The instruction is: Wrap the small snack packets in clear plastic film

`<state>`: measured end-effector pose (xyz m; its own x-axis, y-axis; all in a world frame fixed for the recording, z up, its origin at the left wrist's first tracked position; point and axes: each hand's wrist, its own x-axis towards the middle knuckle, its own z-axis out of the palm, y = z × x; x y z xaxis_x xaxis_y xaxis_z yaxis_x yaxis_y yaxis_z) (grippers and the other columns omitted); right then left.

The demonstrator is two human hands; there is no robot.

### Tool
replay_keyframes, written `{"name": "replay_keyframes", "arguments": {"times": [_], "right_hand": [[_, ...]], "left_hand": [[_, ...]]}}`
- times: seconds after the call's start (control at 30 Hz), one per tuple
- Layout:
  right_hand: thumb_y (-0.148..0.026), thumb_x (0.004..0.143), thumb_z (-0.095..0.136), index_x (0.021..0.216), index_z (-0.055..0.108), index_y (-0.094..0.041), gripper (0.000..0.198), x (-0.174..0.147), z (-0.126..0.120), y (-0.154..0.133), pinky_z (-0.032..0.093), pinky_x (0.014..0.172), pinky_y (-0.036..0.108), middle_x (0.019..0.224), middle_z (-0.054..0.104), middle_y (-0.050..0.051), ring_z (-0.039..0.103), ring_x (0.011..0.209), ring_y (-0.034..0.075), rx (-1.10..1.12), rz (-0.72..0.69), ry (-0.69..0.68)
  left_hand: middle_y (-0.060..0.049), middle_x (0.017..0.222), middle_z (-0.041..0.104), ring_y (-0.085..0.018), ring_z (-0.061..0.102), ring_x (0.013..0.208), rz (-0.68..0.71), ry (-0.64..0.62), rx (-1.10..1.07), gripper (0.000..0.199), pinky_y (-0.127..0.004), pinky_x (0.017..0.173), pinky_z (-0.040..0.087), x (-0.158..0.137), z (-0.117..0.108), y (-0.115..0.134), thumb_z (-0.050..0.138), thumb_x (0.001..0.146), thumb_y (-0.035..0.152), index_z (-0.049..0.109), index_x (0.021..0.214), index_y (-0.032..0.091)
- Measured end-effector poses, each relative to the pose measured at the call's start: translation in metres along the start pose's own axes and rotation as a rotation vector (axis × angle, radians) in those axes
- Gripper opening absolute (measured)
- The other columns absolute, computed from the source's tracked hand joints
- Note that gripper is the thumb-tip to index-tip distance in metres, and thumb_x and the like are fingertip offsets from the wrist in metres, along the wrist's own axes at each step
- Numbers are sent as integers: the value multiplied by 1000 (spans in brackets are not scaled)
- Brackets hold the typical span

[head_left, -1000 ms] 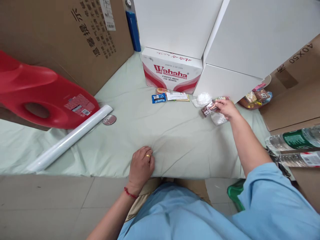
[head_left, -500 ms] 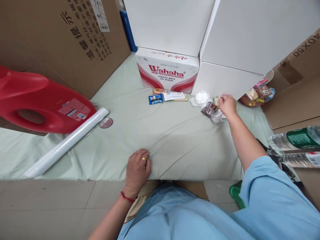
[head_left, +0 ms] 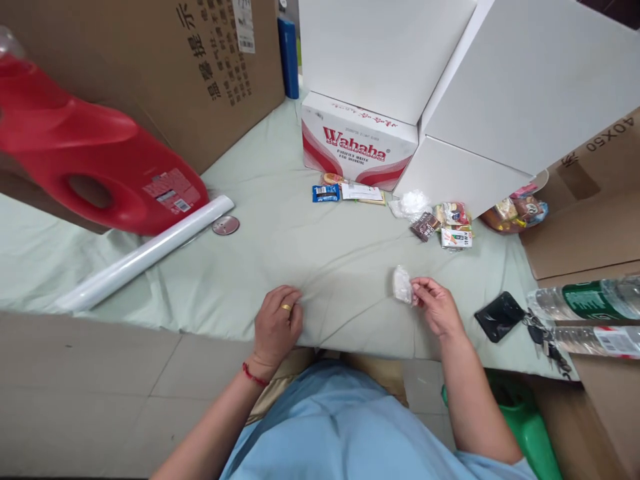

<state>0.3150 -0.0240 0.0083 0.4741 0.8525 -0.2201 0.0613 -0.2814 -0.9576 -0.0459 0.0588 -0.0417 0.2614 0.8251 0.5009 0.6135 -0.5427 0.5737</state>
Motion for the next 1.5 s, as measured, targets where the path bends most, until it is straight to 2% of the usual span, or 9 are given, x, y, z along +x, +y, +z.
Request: {"name": "replay_keyframes", "arguments": {"times": [0.1, 0.27, 0.4, 0.53, 0.87, 1.1, 1.2, 1.33, 1.5], "right_hand": [[-41, 71, 93, 92, 74, -22, 33, -35, 50, -1, 50, 54, 21, 73, 65, -2, 55, 60, 10, 492, 163, -81], [-23, 70, 96, 91, 73, -20, 31, -56, 105, -9, 52, 50, 15, 75, 67, -2, 56, 56, 7, 807, 377, -284], [-18, 71, 94, 92, 72, -18, 29, -51, 101, -15, 40, 38, 8, 68, 62, -4, 45, 47, 2, 813, 451, -381], [-17, 71, 91, 95, 75, -18, 29, -38, 82, -19, 36, 37, 6, 69, 61, -4, 39, 47, 1, 801, 418, -274], [-31, 91, 75, 121, 72, -30, 30, -53, 74, -8, 57, 84, 33, 120, 61, 6, 60, 96, 17, 15, -414, 39], [-35, 96, 71, 125, 73, -30, 30, -40, 68, -19, 49, 106, 52, 121, 70, 10, 57, 122, 31, -576, -752, -280], [-30, 102, 60, 103, 76, -27, 16, -39, 75, -14, 54, 90, 44, 93, 73, 6, 64, 99, 26, -551, -692, -360], [-31, 101, 62, 98, 74, -26, 14, -46, 83, -6, 53, 85, 40, 92, 75, 5, 66, 93, 24, -468, -608, -237], [-36, 98, 65, 94, 75, -25, 15, -58, 89, -7, 54, 80, 37, 87, 73, 4, 65, 86, 22, -370, -494, -82]], "left_hand": [[-10, 114, 68, -23, 66, 107, -85, -64, -231, 21, -42, 93, 60, -4, 2, 25, 59, 98, 27, 66, 117, 23], [-16, 155, 45, -30, 53, 139, -324, -246, -798, 89, -41, 95, 62, 0, 20, 70, 86, 77, 50, 44, 153, 27], [-7, 102, 71, -20, 69, 92, -619, -269, -946, 39, -33, 82, 58, 17, 17, 63, 73, 86, 48, 69, 112, 19], [3, 67, 61, -12, 55, 61, -754, -273, -937, 32, -26, 64, 47, 22, 1, 47, 73, 78, 50, 65, 83, 19], [6, 54, 43, -11, 36, 53, -787, -412, -829, 51, -27, 55, 29, 21, 6, 54, 59, 86, 67, 48, 64, 22], [7, 60, 41, -10, 37, 57, -723, -573, -889, 50, -25, 55, 30, 27, 3, 59, 65, 83, 67, 49, 71, 21], [1, 84, 59, -13, 55, 70, -752, -484, -846, 47, -26, 62, 44, 26, 4, 63, 76, 75, 59, 59, 96, 20], [-12, 125, 59, -21, 65, 101, -808, -87, -600, 65, -32, 76, 55, 20, 6, 71, 81, 72, 50, 52, 123, 21], [-5, 99, 61, -20, 63, 90, -733, -28, -460, 49, -33, 72, 54, 9, 7, 87, 74, 81, 58, 54, 106, 22]]}}
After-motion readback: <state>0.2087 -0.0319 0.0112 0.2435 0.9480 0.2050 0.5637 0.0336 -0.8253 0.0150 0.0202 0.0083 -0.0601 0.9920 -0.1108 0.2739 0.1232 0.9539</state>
